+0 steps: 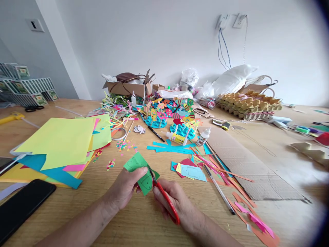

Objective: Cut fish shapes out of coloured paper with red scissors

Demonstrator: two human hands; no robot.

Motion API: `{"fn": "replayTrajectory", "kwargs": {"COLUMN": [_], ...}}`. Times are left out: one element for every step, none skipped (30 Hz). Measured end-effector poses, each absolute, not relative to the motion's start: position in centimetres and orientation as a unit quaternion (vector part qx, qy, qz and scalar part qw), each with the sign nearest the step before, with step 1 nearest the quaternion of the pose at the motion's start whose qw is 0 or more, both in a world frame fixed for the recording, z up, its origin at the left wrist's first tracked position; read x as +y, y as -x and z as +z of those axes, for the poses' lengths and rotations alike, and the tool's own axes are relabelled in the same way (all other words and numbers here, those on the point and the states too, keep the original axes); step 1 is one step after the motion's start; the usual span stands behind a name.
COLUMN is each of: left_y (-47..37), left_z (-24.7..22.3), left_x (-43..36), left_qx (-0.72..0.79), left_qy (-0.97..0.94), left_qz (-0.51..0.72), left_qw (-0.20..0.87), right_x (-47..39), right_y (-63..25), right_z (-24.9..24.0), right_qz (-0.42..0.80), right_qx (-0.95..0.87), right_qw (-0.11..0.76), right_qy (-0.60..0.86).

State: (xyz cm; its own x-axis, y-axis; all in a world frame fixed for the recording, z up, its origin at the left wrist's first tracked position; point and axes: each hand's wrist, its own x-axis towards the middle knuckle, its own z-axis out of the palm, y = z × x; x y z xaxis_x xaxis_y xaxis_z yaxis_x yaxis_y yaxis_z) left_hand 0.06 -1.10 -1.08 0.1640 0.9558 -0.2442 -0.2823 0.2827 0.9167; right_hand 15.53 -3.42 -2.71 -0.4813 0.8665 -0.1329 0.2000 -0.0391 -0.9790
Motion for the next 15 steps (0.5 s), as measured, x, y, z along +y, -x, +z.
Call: {"fn": "replayTrajectory", "kwargs": {"left_y": [-0.05, -0.04, -0.02, 0.01, 0.06, 0.11, 0.17, 0.24, 0.30, 0.35, 0.39, 0.42, 0.45, 0.46, 0.47], "left_z": [-1.08, -1.10, -1.14, -1.19, -1.24, -1.29, -1.33, -1.34, -1.33, -1.29, -1.23, -1.16, -1.09, -1.02, -0.97], "left_x": [-1.07, -1.04, -1.00, -0.95, -0.90, -0.86, -0.83, -0.81, -0.81, -0.82, -0.83, -0.85, -0.86, -0.87, -0.86], "left_qx": [0.449, 0.451, 0.451, 0.451, 0.451, 0.449, 0.448, 0.448, 0.448, 0.452, 0.457, 0.463, 0.468, 0.472, 0.474], "left_qy": [-0.378, -0.379, -0.381, -0.382, -0.385, -0.388, -0.390, -0.393, -0.394, -0.393, -0.391, -0.389, -0.387, -0.386, -0.387], "left_qz": [0.464, 0.463, 0.463, 0.462, 0.461, 0.459, 0.457, 0.455, 0.453, 0.451, 0.448, 0.444, 0.441, 0.439, 0.437], "left_qw": [0.663, 0.662, 0.661, 0.661, 0.661, 0.661, 0.662, 0.662, 0.662, 0.662, 0.661, 0.661, 0.660, 0.659, 0.659], "right_x": [-3.46, -3.50, -3.53, -3.55, -3.56, -3.57, -3.57, -3.56, -3.56, -3.56, -3.56, -3.56, -3.57, -3.57, -3.57], "right_y": [-15.52, -15.52, -15.52, -15.52, -15.53, -15.55, -15.57, -15.59, -15.61, -15.62, -15.62, -15.62, -15.62, -15.61, -15.61], "right_z": [-2.70, -2.69, -2.69, -2.70, -2.70, -2.71, -2.71, -2.71, -2.72, -2.72, -2.73, -2.73, -2.74, -2.74, -2.73], "right_qz": [0.584, 0.585, 0.586, 0.587, 0.589, 0.591, 0.593, 0.595, 0.597, 0.597, 0.596, 0.595, 0.594, 0.593, 0.593], "right_qx": [-0.632, -0.631, -0.629, -0.627, -0.626, -0.625, -0.624, -0.623, -0.623, -0.624, -0.625, -0.626, -0.626, -0.628, -0.628], "right_qw": [0.287, 0.288, 0.287, 0.287, 0.285, 0.284, 0.282, 0.281, 0.279, 0.278, 0.278, 0.279, 0.280, 0.281, 0.281], "right_qy": [0.421, 0.421, 0.422, 0.424, 0.425, 0.424, 0.423, 0.422, 0.421, 0.421, 0.421, 0.420, 0.420, 0.419, 0.419]}}
